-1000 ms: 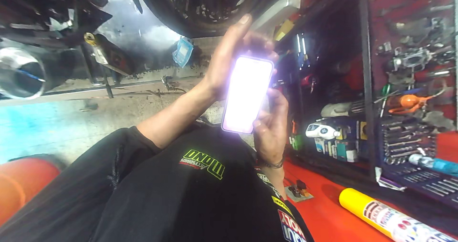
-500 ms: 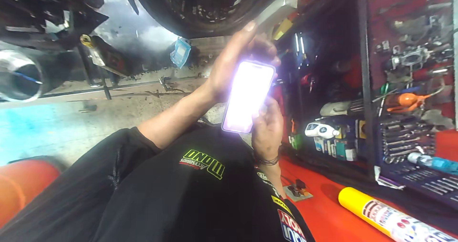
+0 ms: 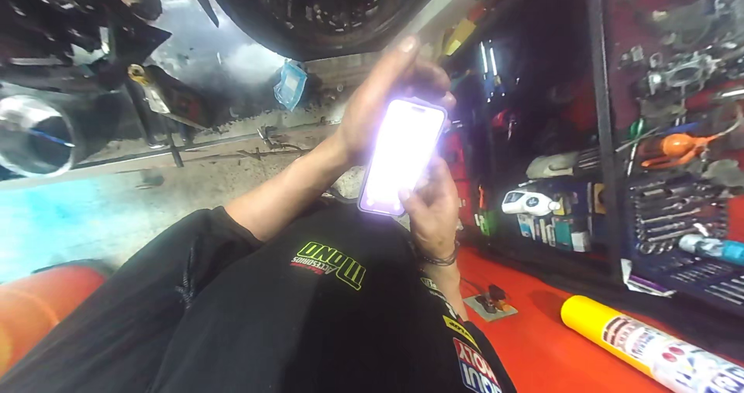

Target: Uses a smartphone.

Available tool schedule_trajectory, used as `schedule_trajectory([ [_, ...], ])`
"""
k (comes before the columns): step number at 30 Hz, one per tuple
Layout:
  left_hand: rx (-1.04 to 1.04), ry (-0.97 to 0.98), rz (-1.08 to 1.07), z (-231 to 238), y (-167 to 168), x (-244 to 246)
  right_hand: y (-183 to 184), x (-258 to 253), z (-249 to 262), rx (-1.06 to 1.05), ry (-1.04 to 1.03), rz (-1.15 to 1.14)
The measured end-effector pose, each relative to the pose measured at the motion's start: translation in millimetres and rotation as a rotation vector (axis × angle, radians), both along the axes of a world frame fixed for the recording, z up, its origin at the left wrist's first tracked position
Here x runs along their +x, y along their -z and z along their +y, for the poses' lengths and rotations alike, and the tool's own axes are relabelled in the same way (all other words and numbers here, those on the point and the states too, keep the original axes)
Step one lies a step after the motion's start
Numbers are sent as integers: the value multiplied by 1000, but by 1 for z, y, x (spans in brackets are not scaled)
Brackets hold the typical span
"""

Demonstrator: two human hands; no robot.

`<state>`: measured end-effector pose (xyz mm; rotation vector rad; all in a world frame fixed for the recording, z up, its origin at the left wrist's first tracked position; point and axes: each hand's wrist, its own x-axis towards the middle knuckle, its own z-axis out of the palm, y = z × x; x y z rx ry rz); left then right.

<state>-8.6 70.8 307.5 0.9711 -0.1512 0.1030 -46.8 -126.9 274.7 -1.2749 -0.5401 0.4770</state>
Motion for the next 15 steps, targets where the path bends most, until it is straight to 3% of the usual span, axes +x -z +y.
schedule_trajectory([
  [15, -72, 6, 13, 7, 1, 1, 5, 2, 1, 17, -74, 7],
])
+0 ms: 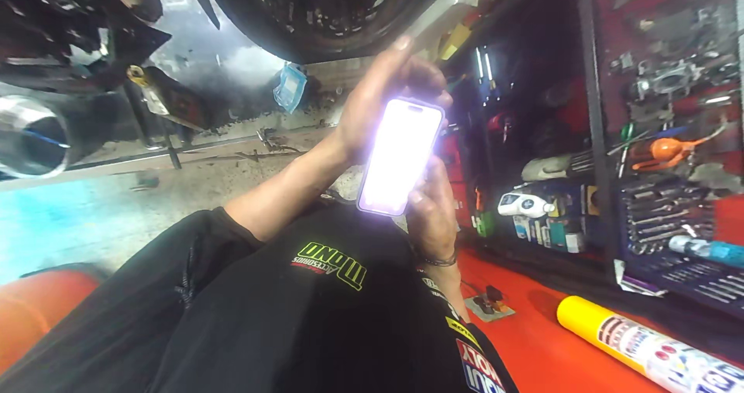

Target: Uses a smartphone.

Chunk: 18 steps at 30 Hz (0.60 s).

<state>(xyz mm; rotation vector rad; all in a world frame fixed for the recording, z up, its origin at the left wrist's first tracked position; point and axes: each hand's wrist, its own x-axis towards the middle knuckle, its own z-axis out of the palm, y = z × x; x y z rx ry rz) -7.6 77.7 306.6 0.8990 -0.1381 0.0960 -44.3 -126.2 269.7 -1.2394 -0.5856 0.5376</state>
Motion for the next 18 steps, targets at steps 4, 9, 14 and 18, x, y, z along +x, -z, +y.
schedule_trajectory([
  [4, -3, -23, 30, 2, 4, 0, 4, -1, 4, -9, 4, 40],
  [9, 35, -24, 17, 0, 5, 0, 1, 2, 7, -102, 50, 0],
  [14, 144, -46, -63, -5, 3, 0, 0, 3, 8, -145, 104, 2],
  [18, 143, -43, -62, -9, 2, 1, 0, 4, 9, -164, 159, -15],
])
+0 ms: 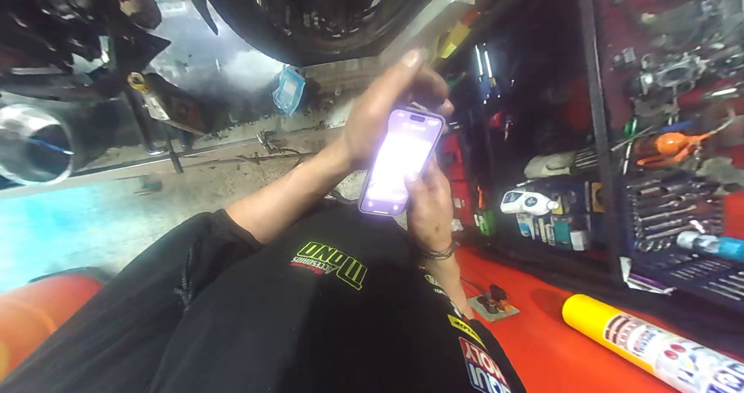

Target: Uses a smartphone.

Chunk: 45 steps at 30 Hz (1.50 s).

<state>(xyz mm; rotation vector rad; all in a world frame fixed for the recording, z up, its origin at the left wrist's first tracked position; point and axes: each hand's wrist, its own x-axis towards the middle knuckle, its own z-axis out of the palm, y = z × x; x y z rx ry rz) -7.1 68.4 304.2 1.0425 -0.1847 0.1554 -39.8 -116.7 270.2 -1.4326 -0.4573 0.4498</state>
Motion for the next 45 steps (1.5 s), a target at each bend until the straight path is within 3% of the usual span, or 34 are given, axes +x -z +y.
schedule_trajectory([
  [13, -133, 41, 113, 5, 6, 6, 14, -3, -8, 235, -125, 50],
  [20, 136, -63, 188, 8, 29, -10, 24, -2, -1, 318, -86, 193],
  [27, 481, 261, 128, 24, 43, -62, 23, 10, -4, 266, 7, 121],
  [32, 277, 357, 93, 18, 35, -70, 11, 14, -3, 277, -120, -7],
  [39, 190, 375, 14, 18, 21, -72, -12, 11, -2, 303, -193, -47],
  [45, 160, 400, -16, 17, 22, -72, -24, 3, 0, 170, -112, -89],
])
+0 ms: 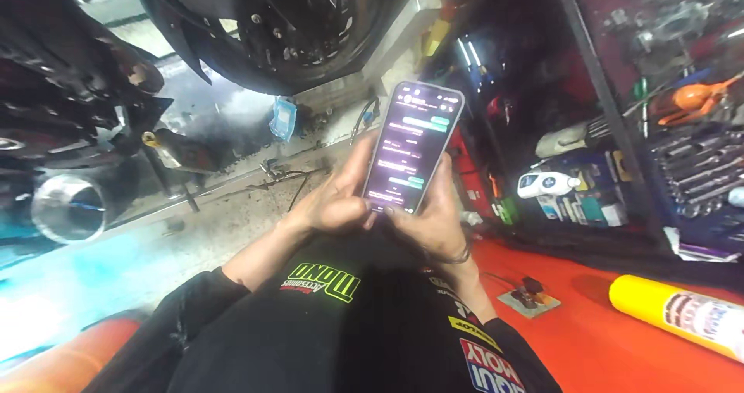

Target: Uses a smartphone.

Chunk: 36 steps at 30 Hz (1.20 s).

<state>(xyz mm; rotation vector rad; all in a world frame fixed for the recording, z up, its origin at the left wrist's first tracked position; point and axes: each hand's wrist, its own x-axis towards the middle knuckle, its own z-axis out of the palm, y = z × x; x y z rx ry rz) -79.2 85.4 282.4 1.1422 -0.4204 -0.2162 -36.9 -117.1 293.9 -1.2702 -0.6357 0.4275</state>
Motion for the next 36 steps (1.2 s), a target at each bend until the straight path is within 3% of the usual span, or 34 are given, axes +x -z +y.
schedule_trajectory([
  [9, 19, 5, -3, -2, -5, 1, 5, 2, -10, 142, -123, 39],
  [36, 39, -59, -44, -19, 2, 14, 12, 15, -17, 89, -14, -6],
])
